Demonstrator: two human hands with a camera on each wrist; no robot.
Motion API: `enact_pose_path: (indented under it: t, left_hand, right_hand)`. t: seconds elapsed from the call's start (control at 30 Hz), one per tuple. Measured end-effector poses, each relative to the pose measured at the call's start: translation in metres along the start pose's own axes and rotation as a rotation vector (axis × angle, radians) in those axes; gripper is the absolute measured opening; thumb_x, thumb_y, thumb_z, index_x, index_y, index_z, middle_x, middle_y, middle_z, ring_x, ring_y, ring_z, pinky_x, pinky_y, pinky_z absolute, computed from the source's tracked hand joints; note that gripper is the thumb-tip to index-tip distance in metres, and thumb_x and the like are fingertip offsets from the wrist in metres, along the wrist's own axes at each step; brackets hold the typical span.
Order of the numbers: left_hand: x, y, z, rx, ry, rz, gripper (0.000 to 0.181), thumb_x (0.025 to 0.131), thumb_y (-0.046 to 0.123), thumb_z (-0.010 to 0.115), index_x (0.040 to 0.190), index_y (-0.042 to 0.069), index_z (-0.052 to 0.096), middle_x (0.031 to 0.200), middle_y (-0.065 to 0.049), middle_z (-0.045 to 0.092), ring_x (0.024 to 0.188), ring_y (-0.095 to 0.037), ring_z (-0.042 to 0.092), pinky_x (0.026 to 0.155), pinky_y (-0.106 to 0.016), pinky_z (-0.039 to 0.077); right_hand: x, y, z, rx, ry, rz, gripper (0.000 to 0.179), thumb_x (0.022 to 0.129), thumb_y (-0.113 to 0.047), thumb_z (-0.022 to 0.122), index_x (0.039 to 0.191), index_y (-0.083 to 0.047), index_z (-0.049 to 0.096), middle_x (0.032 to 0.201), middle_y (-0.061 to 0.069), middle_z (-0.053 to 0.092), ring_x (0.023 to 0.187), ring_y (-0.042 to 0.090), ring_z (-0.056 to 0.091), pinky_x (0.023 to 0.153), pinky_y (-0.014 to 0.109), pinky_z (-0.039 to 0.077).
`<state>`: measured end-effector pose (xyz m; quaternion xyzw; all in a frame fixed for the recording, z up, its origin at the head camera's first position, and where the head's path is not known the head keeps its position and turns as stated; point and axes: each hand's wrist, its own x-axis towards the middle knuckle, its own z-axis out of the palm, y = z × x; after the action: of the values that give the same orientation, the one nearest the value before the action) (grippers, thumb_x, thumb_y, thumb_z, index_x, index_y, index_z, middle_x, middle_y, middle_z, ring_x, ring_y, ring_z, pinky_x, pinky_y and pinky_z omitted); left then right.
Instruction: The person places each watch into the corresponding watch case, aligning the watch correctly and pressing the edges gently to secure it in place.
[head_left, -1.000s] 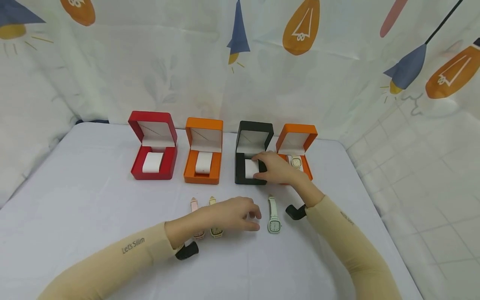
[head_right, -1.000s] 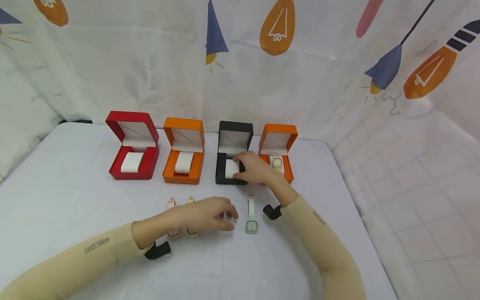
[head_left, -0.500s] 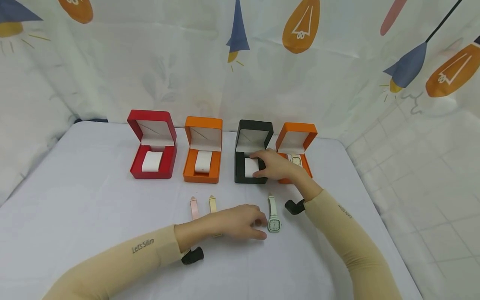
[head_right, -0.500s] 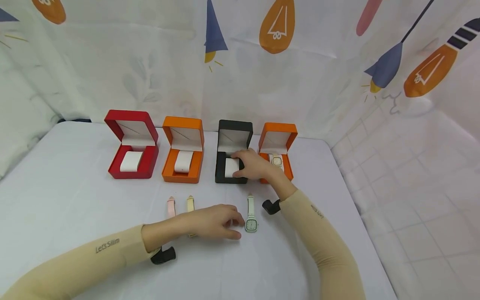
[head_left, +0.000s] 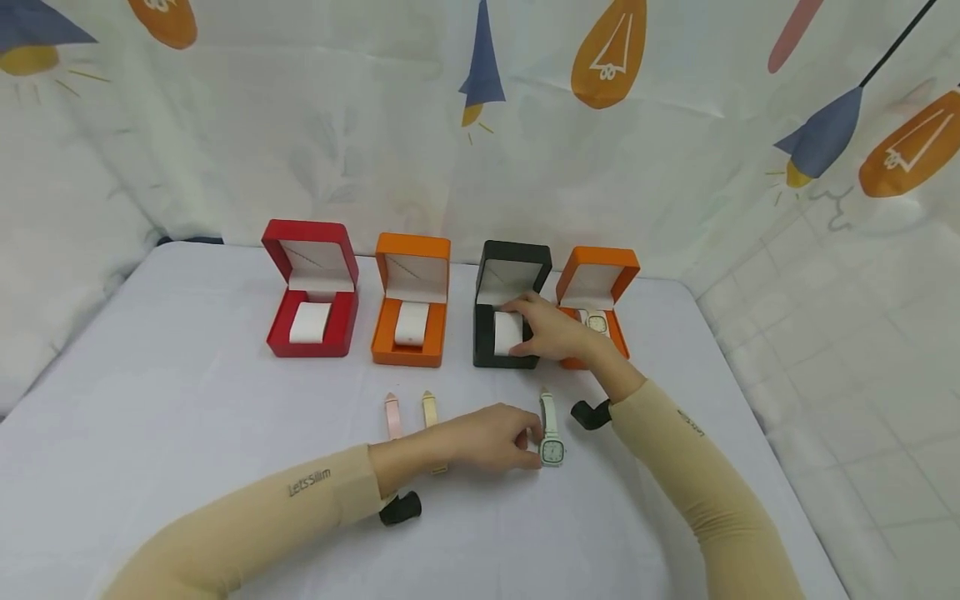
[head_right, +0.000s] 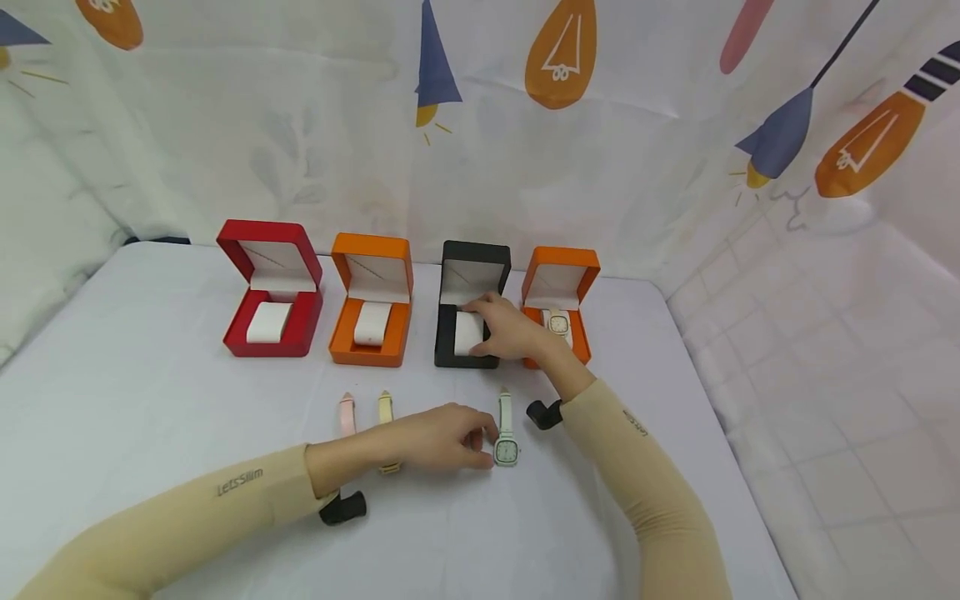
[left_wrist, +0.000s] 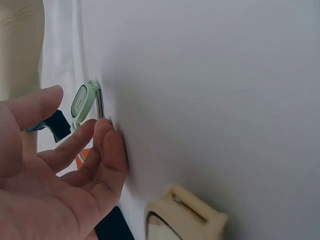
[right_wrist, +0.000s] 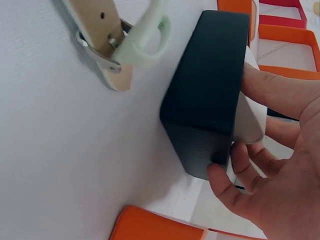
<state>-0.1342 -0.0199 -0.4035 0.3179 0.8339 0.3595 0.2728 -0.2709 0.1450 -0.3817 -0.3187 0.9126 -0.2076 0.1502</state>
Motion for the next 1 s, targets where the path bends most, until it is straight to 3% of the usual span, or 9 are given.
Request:
enact_pose_path:
  t: [0.13,0.3,0.57,0.8,1.0]
  left_hand:
    - [0.005,0.002,0.0,0.002,0.011,-0.021,0.011,0.095,0.023,0.074,0.096,0.014,0.068,0.071,0.005,0.058,0.064,-0.008,0.051,0.059,-0.023,0.04]
    - [0.009,0.005,0.001,0.047,0.024,-0.028,0.014,0.095,0.022,0.074,0.087,0.014,0.066,0.069,0.005,0.057,0.063,-0.008,0.05,0.058,-0.024,0.039]
    - [0.014,0.007,0.004,0.096,0.074,-0.019,0.017,0.093,0.017,0.077,0.08,0.014,0.066,0.067,0.007,0.053,0.062,-0.007,0.047,0.057,-0.022,0.038]
    - [0.013,0.006,0.005,0.079,0.081,-0.019,0.018,0.091,0.017,0.077,0.078,0.015,0.065,0.067,0.008,0.055,0.063,-0.006,0.049,0.059,-0.022,0.04]
    - [0.009,0.0,0.004,0.052,0.085,0.022,0.019,0.088,0.015,0.077,0.076,0.017,0.062,0.066,0.008,0.052,0.063,-0.006,0.047,0.058,-0.022,0.037]
  right_hand:
    - [-0.001,0.003,0.003,0.01,0.042,-0.027,0.07,0.088,-0.019,0.083,0.147,-0.004,0.049,0.14,0.018,0.046,0.121,0.03,0.05,0.106,0.046,0.043]
    - [-0.003,0.002,0.007,0.034,0.081,-0.06,0.068,0.087,-0.014,0.084,0.145,-0.005,0.048,0.139,0.017,0.048,0.118,0.03,0.051,0.103,0.046,0.045]
    - [-0.005,0.002,0.011,0.014,0.133,-0.084,0.066,0.087,-0.014,0.084,0.141,-0.006,0.047,0.14,0.01,0.054,0.123,0.023,0.052,0.105,0.041,0.046]
    - [-0.009,0.003,0.011,-0.013,0.165,-0.143,0.057,0.09,-0.011,0.081,0.138,-0.007,0.051,0.141,0.009,0.053,0.125,0.023,0.053,0.104,0.041,0.048]
    - [-0.014,0.007,0.011,0.056,0.213,-0.222,0.049,0.091,-0.009,0.08,0.134,-0.007,0.057,0.136,0.007,0.056,0.124,0.023,0.053,0.105,0.042,0.047]
